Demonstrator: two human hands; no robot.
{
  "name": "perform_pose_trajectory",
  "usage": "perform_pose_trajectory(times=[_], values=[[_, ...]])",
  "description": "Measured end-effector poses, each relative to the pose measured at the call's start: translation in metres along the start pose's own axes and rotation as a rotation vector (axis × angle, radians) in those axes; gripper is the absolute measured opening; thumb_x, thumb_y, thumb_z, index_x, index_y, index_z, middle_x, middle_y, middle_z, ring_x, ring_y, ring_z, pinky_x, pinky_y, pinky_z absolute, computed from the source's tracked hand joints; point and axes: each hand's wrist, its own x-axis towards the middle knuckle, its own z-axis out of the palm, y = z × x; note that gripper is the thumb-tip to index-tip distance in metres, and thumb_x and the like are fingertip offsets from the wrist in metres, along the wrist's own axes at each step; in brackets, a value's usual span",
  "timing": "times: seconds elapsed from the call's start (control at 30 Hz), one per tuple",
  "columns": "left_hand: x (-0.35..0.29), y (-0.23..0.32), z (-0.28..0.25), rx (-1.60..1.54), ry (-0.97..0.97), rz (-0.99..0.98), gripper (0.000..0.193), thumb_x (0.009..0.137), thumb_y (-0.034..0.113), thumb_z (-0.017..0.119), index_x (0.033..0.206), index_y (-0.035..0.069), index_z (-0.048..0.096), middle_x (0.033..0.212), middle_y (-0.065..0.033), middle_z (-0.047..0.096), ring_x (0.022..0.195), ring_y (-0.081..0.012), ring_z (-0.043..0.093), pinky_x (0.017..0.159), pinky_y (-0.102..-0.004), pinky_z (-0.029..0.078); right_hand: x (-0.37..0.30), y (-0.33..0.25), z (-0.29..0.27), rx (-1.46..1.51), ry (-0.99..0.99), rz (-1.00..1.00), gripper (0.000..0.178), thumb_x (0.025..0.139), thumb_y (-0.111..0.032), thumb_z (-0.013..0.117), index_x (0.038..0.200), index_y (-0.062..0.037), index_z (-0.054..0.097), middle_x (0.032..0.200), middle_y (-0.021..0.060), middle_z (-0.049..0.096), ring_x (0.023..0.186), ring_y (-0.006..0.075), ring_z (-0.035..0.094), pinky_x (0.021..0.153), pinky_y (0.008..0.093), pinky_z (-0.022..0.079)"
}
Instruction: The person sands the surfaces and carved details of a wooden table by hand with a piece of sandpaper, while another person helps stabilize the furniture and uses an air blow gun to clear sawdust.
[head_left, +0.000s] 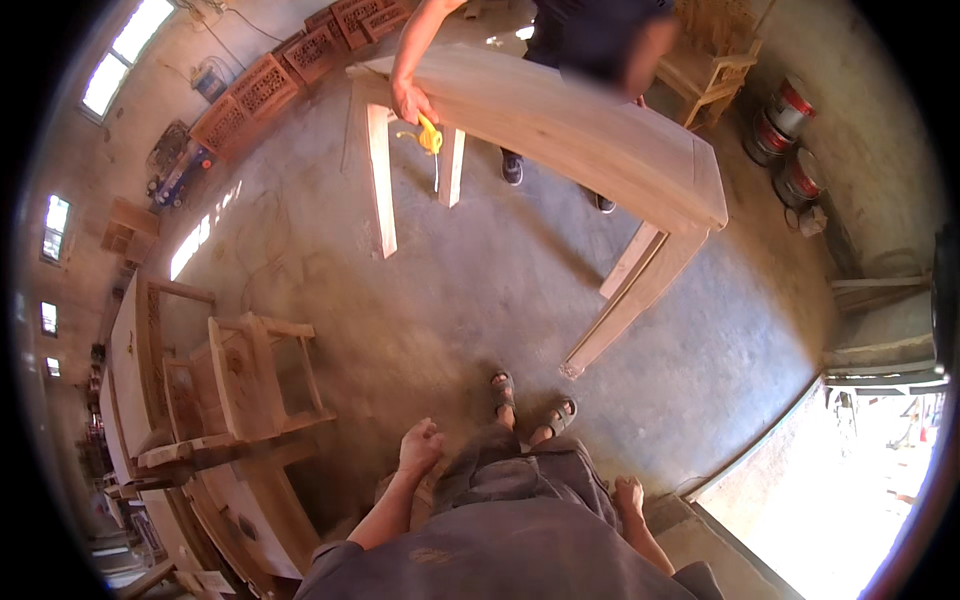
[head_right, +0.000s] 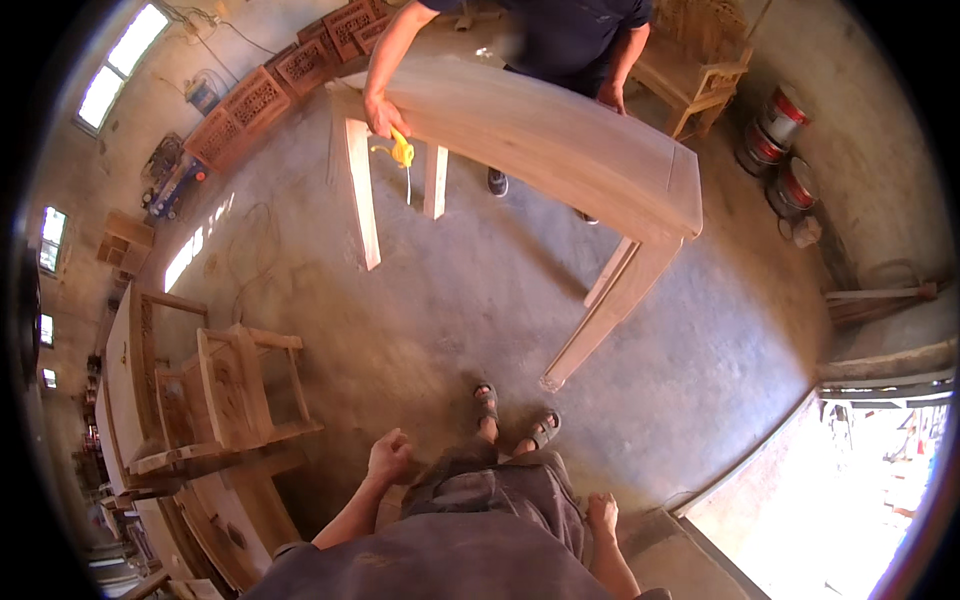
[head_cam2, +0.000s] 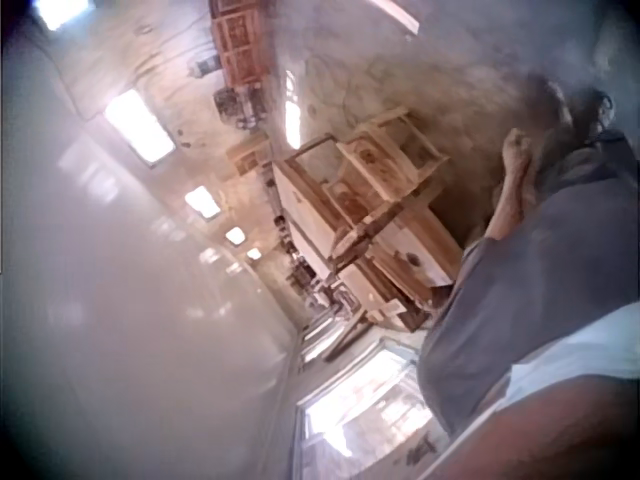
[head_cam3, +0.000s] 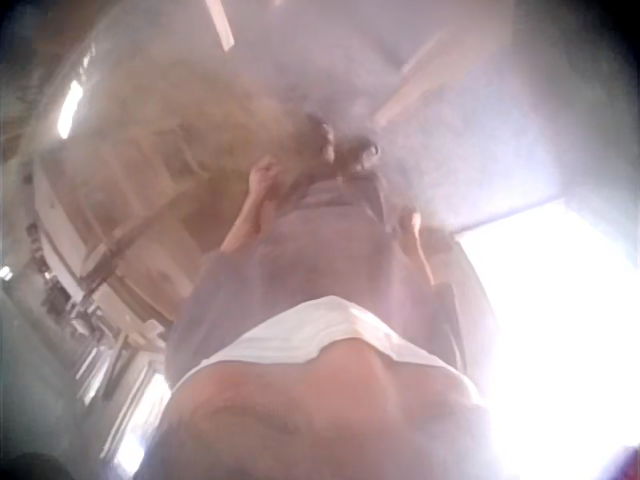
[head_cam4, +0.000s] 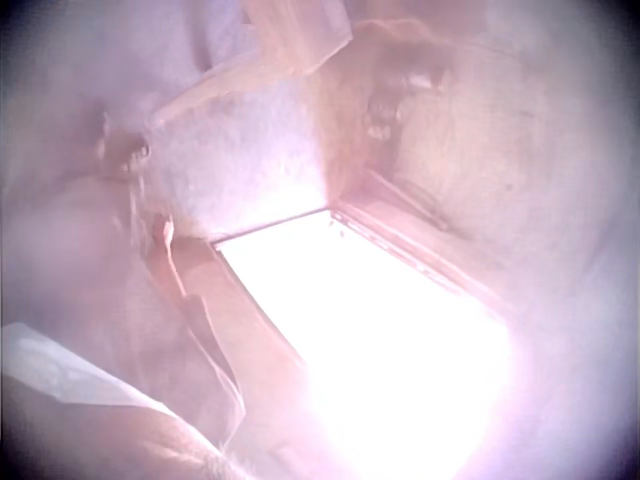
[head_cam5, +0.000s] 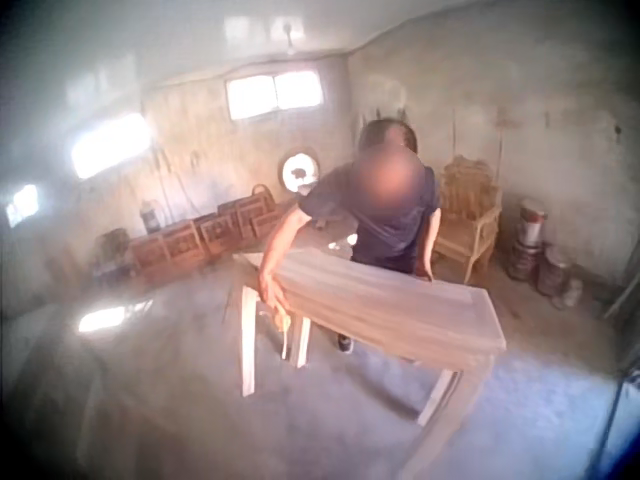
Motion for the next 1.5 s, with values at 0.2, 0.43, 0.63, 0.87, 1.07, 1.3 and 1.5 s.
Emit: perform_pose_trajectory(times=[0.2, 0.43, 0.63, 0.87, 1.07, 1.3, 1.5], values=[[-0.023, 0.018, -0.019, -0.06, -0.079, -0.173, 0.043, 0.088, 0.019, 0.069, 0.125, -0.002, 0.065, 0.108, -0.0222, 0.074, 0.101, -0.0298, 0.073, 0.09, -0.0384, 0.056, -0.009, -0.054, -0.021, 0.343, -0.104, 0.323, 0.014, 0.089, -0.015, 0.059, 0.091, -0.0009, 0.062, 0.087, 0.0216, 0.067, 0.077, 0.0349, 0.07, 0.07, 0.0451, 0.058], [0.005, -0.028, -0.015, 0.018, -0.132, -0.14, 0.046, 0.087, 0.023, 0.068, 0.125, -0.002, 0.065, 0.111, -0.0212, 0.074, 0.104, -0.0352, 0.072, 0.091, -0.0409, 0.056, -0.013, -0.062, -0.022, 0.477, 0.001, 0.285, 0.027, 0.095, -0.029, 0.062, 0.102, -0.0028, 0.063, 0.073, 0.0166, 0.066, 0.058, 0.0285, 0.065, 0.05, 0.0426, 0.052], [0.057, -0.051, -0.02, -0.049, -0.117, -0.127, 0.053, 0.087, 0.023, 0.07, 0.133, -0.003, 0.062, 0.112, -0.0203, 0.074, 0.103, -0.0337, 0.073, 0.091, -0.0405, 0.056, -0.021, -0.026, 0.008, -0.416, 0.163, -0.456, 0.015, 0.087, -0.021, 0.067, 0.085, -0.0072, 0.062, 0.089, 0.0195, 0.067, 0.092, 0.041, 0.067, 0.075, 0.0517, 0.054], [0.079, -0.056, -0.016, -0.125, -0.151, -0.142, 0.056, 0.085, 0.023, 0.071, 0.134, -0.004, 0.062, 0.113, -0.0204, 0.074, 0.107, -0.0318, 0.072, 0.093, -0.0404, 0.055, -0.016, 0.017, 0.032, -0.552, 0.2, -0.425, 0.008, 0.089, -0.022, 0.062, 0.088, -0.0161, 0.067, 0.093, 0.0171, 0.066, 0.087, 0.0389, 0.068, 0.071, 0.0517, 0.056], [0.073, -0.096, -0.037, -0.068, -0.071, -0.177, 0.053, 0.084, 0.022, 0.068, 0.13, -0.004, 0.064, 0.112, -0.0199, 0.075, 0.107, -0.0309, 0.072, 0.093, -0.0394, 0.055, -0.025, -0.055, 0.033, -0.2, 0.203, -0.319, 0.011, 0.091, -0.023, 0.059, 0.088, -0.0148, 0.064, 0.091, 0.0157, 0.064, 0.091, 0.0379, 0.067, 0.074, 0.051, 0.056], [0.068, -0.067, -0.042, -0.078, 0.017, -0.18, 0.035, 0.082, 0.021, 0.067, 0.11, 0.0, 0.072, 0.095, -0.0184, 0.076, 0.092, -0.0331, 0.074, 0.084, -0.0405, 0.056, 0.024, -0.068, 0.007, -0.127, 0.026, -0.149, 0.039, 0.093, -0.038, 0.053, 0.105, -0.0065, 0.072, 0.114, 0.0248, 0.069, 0.11, 0.0464, 0.063, 0.092, 0.053, 0.051], [0.058, -0.021, -0.024, -0.122, 0.065, -0.272, 0.016, 0.08, 0.018, 0.066, 0.086, 0.003, 0.07, 0.081, -0.0175, 0.073, 0.079, -0.0322, 0.072, 0.074, -0.0427, 0.054, 0.1, -0.032, -0.025, -0.158, 0.129, -0.17, 0.036, 0.094, -0.046, 0.058, 0.1, -0.0125, 0.071, 0.108, 0.0182, 0.071, 0.099, 0.043, 0.068, 0.089, 0.0521, 0.053]])
